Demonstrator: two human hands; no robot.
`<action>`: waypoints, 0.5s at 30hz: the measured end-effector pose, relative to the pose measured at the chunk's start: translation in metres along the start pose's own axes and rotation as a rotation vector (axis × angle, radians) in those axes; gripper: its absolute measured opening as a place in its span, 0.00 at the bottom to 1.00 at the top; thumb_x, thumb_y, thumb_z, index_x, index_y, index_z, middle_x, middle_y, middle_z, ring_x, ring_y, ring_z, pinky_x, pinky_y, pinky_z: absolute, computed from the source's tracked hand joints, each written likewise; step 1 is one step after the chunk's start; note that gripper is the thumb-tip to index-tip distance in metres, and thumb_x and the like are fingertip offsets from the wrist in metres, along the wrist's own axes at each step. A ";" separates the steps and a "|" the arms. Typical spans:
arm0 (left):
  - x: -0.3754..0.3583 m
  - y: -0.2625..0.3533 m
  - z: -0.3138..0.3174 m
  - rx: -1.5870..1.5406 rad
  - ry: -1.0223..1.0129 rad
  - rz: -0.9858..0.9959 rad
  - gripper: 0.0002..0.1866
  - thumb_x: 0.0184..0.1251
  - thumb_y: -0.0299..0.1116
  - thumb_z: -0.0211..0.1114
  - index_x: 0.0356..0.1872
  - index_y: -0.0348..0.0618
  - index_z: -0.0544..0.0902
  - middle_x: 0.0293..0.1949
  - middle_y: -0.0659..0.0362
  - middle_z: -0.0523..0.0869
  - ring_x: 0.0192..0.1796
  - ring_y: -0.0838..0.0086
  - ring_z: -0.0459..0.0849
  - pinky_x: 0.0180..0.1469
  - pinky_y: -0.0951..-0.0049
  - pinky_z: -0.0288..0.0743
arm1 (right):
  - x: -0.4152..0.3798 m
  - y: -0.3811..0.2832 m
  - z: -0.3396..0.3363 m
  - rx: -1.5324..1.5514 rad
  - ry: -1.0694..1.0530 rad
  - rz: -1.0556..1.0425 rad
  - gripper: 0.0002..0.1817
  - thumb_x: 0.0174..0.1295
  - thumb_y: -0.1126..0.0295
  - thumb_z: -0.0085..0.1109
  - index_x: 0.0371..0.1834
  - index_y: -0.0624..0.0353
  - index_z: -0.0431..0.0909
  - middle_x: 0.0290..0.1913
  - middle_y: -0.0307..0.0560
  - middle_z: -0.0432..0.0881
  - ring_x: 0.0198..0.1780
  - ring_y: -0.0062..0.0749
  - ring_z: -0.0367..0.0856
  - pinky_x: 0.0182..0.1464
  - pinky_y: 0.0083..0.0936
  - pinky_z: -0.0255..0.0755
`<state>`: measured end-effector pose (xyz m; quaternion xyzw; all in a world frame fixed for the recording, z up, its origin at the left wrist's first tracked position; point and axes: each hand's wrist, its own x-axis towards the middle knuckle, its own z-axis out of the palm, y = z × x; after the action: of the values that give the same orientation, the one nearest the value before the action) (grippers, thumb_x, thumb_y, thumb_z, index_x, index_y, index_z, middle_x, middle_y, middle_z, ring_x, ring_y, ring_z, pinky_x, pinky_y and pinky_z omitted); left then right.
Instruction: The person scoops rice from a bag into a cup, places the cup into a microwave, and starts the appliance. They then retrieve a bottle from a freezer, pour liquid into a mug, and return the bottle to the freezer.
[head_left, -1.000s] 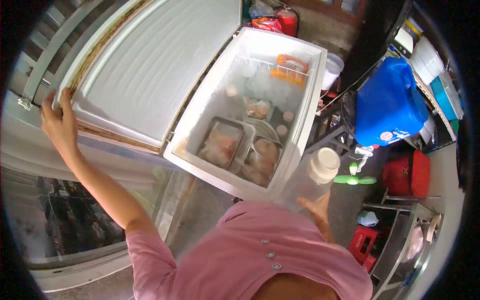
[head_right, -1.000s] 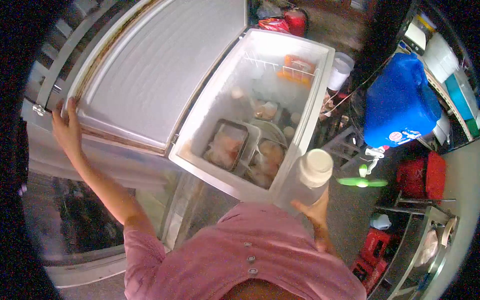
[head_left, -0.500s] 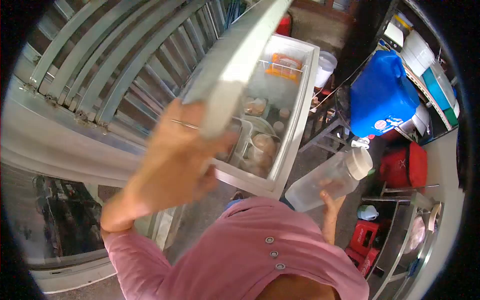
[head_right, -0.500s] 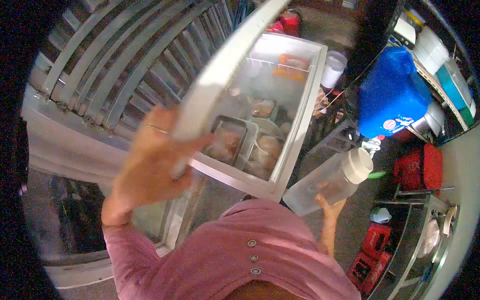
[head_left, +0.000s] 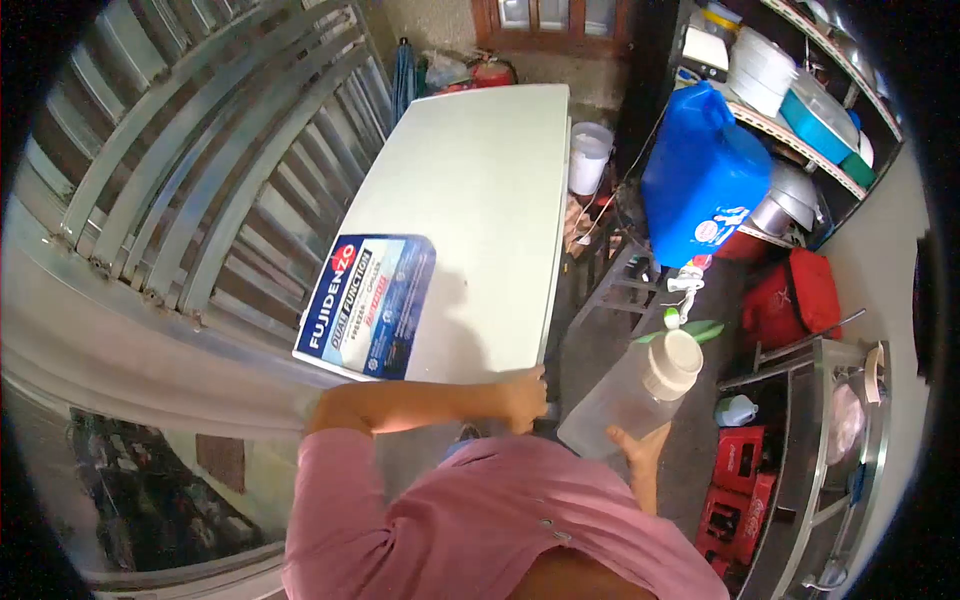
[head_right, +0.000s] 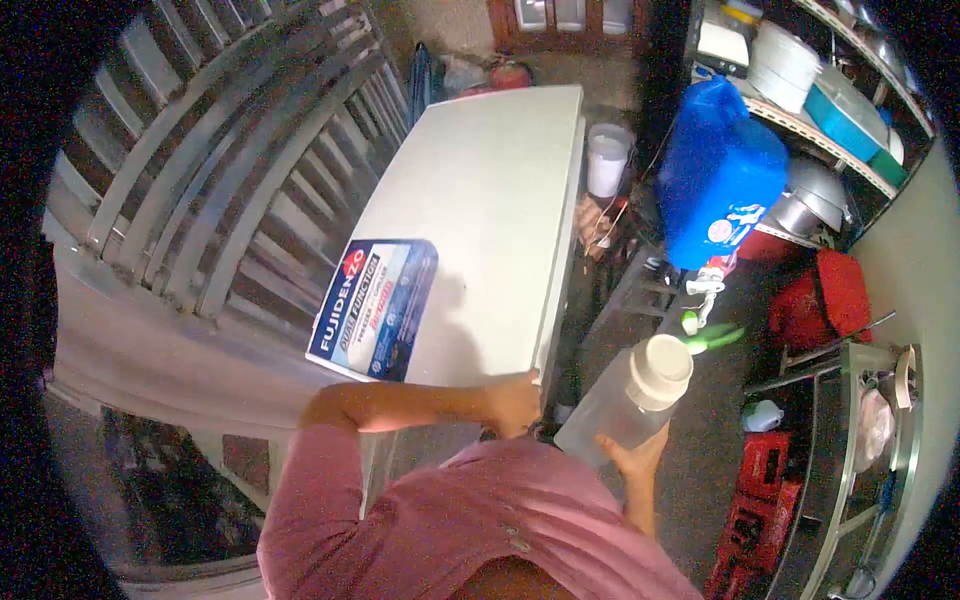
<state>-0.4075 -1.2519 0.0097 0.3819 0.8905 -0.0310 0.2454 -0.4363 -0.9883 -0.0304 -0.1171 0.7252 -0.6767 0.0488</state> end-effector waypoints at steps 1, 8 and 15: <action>0.014 0.001 0.020 0.029 -0.022 0.007 0.13 0.53 0.43 0.59 0.29 0.47 0.86 0.30 0.56 0.85 0.41 0.66 0.81 0.54 0.58 0.60 | -0.004 -0.006 0.001 0.016 0.021 -0.016 0.59 0.27 0.56 0.84 0.65 0.65 0.57 0.58 0.52 0.71 0.59 0.40 0.72 0.60 0.37 0.68; 0.038 -0.009 0.070 0.185 0.092 0.084 0.19 0.54 0.51 0.62 0.40 0.51 0.86 0.49 0.58 0.82 0.53 0.70 0.77 0.54 0.64 0.61 | -0.012 -0.027 -0.008 0.009 0.036 0.010 0.60 0.26 0.59 0.84 0.66 0.65 0.56 0.59 0.52 0.70 0.60 0.39 0.71 0.62 0.36 0.64; 0.046 -0.015 0.098 -0.007 0.165 0.099 0.14 0.53 0.41 0.61 0.39 0.50 0.86 0.53 0.53 0.80 0.58 0.61 0.76 0.58 0.60 0.66 | 0.002 -0.039 0.008 -0.019 -0.016 -0.061 0.61 0.26 0.59 0.83 0.66 0.66 0.56 0.58 0.53 0.70 0.59 0.40 0.71 0.63 0.35 0.63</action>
<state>-0.4043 -1.2554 -0.0998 0.4260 0.8877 0.0159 0.1738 -0.4323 -0.9988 0.0077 -0.1450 0.7272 -0.6701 0.0328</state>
